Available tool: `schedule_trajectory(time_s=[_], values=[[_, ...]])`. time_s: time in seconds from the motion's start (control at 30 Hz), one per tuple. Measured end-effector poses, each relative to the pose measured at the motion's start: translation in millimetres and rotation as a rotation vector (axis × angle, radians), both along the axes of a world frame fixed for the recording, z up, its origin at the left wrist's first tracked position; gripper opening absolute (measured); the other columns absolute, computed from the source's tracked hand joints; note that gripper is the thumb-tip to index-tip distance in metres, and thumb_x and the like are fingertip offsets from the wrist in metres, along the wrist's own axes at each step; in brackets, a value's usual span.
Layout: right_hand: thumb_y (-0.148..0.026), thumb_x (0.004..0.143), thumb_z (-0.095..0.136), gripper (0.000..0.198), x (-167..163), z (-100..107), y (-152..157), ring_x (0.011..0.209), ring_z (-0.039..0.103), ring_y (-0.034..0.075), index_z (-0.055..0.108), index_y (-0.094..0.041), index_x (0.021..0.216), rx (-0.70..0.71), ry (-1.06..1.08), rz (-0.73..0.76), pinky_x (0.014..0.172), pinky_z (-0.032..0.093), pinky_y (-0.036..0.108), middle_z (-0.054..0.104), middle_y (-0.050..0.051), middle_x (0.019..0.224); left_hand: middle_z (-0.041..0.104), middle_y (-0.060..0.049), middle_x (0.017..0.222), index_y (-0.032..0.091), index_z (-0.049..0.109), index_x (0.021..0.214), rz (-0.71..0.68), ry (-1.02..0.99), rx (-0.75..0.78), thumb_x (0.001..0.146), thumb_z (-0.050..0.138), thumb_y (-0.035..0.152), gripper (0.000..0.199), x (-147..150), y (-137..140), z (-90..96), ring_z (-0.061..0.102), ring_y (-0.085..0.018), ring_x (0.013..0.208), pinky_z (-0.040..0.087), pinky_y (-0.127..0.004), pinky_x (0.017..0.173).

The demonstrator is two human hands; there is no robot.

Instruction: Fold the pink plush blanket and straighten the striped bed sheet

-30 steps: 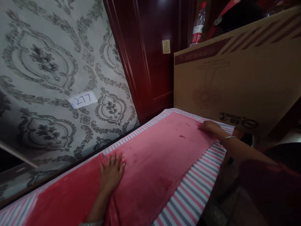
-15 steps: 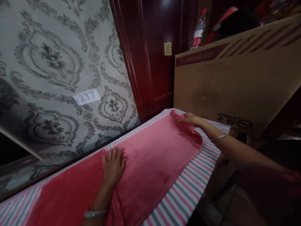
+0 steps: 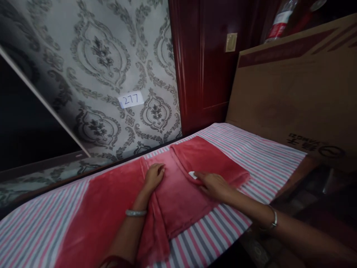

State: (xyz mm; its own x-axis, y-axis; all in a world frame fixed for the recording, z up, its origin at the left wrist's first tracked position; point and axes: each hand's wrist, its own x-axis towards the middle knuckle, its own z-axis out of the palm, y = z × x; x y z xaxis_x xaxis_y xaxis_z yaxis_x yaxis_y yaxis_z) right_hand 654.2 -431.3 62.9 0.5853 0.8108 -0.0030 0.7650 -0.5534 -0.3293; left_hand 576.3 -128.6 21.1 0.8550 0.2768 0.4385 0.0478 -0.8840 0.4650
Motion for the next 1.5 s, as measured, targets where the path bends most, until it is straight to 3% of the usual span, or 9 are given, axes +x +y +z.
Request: schedule_trajectory(time_s=[0.1,0.3,0.43,0.53,0.7,0.93,1.2,1.33,1.5], values=[[-0.017,0.09,0.056,0.049,1.6,11.1,-3.0,0.118,0.064,0.026,0.059,-0.018,0.139,-0.003,0.004,-0.049,0.092,0.044,0.031,0.068,0.011,0.128,0.076,-0.012,0.108,0.017,0.077,0.103,0.019,0.035,-0.092,0.085,0.059,0.02,0.025,-1.1,-8.5,7.5,0.067,-0.026,0.108,0.051,-0.046,0.103],[-0.015,0.092,0.054,0.026,-8.9,28.9,-6.7,0.103,0.064,0.023,0.068,-0.015,0.113,0.085,-0.04,-0.078,0.082,0.043,0.029,0.066,0.011,0.113,0.075,-0.008,0.094,0.017,0.075,0.092,0.182,0.11,-0.545,0.079,0.066,0.016,0.015,19.3,-11.3,27.4,0.069,-0.023,0.1,0.051,-0.039,0.102],[-0.007,0.085,0.054,0.038,-16.2,-4.2,-13.7,0.105,0.062,0.024,0.067,-0.017,0.119,0.204,-0.042,-0.016,0.087,0.046,0.032,0.064,0.011,0.113,0.069,-0.005,0.07,0.015,0.065,0.113,0.234,0.207,-0.757,0.092,0.06,0.038,0.032,52.4,-10.7,37.6,0.07,-0.019,0.064,0.059,-0.033,0.07],[-0.005,0.082,0.053,0.044,-18.9,-35.8,-22.0,0.105,0.061,0.024,0.066,-0.019,0.122,0.303,-0.028,0.001,0.09,0.048,0.036,0.063,0.011,0.111,0.066,-0.006,0.065,0.013,0.061,0.112,0.264,0.25,-0.88,0.095,0.052,0.054,0.045,80.4,-16.5,39.8,0.068,-0.019,0.055,0.059,-0.033,0.062],[-0.023,0.093,0.058,0.029,-21.3,-62.2,-33.3,0.101,0.061,0.027,0.068,-0.016,0.119,0.459,-0.027,-0.013,0.089,0.051,0.042,0.063,0.013,0.107,0.07,-0.007,0.078,0.016,0.06,0.112,0.366,0.16,-0.869,0.087,0.064,0.059,0.051,124.5,-26.3,36.3,0.071,-0.021,0.069,0.058,-0.033,0.065],[-0.036,0.099,0.053,0.03,-22.4,-60.7,-34.7,0.099,0.063,0.026,0.069,-0.019,0.117,0.54,0.062,-0.01,0.088,0.051,0.042,0.065,0.012,0.105,0.072,-0.011,0.092,0.018,0.064,0.083,0.477,0.095,-0.75,0.066,0.078,0.016,0.022,152.0,-26.1,31.1,0.07,-0.029,0.099,0.054,-0.03,0.074],[-0.021,0.093,0.049,0.027,-12.9,-53.0,-29.1,0.095,0.065,0.024,0.071,-0.019,0.107,0.487,0.153,0.011,0.086,0.051,0.038,0.068,0.01,0.101,0.065,0.001,0.081,0.014,0.063,0.106,0.45,0.141,-0.895,0.094,0.064,0.027,0.017,141.8,-30.7,37.0,0.058,-0.01,0.06,0.053,-0.026,0.059],[-0.018,0.095,0.044,0.025,-18.9,-48.4,-30.6,0.094,0.063,0.022,0.069,-0.019,0.102,0.479,0.085,0.039,0.084,0.05,0.036,0.066,0.009,0.098,0.064,-0.001,0.077,0.012,0.064,0.103,0.447,0.115,-0.916,0.09,0.068,0.025,0.019,144.1,-32.4,37.0,0.059,-0.013,0.06,0.051,-0.026,0.056],[-0.031,0.089,0.065,0.029,-37.1,-47.4,-35.2,0.102,0.062,0.029,0.065,-0.019,0.116,0.266,-0.037,-0.02,0.086,0.05,0.042,0.063,0.012,0.112,0.067,-0.003,0.097,0.014,0.064,0.112,0.49,0.117,-0.925,0.095,0.066,0.033,0.025,146.0,-30.3,33.7,0.064,-0.013,0.075,0.056,-0.028,0.066]])
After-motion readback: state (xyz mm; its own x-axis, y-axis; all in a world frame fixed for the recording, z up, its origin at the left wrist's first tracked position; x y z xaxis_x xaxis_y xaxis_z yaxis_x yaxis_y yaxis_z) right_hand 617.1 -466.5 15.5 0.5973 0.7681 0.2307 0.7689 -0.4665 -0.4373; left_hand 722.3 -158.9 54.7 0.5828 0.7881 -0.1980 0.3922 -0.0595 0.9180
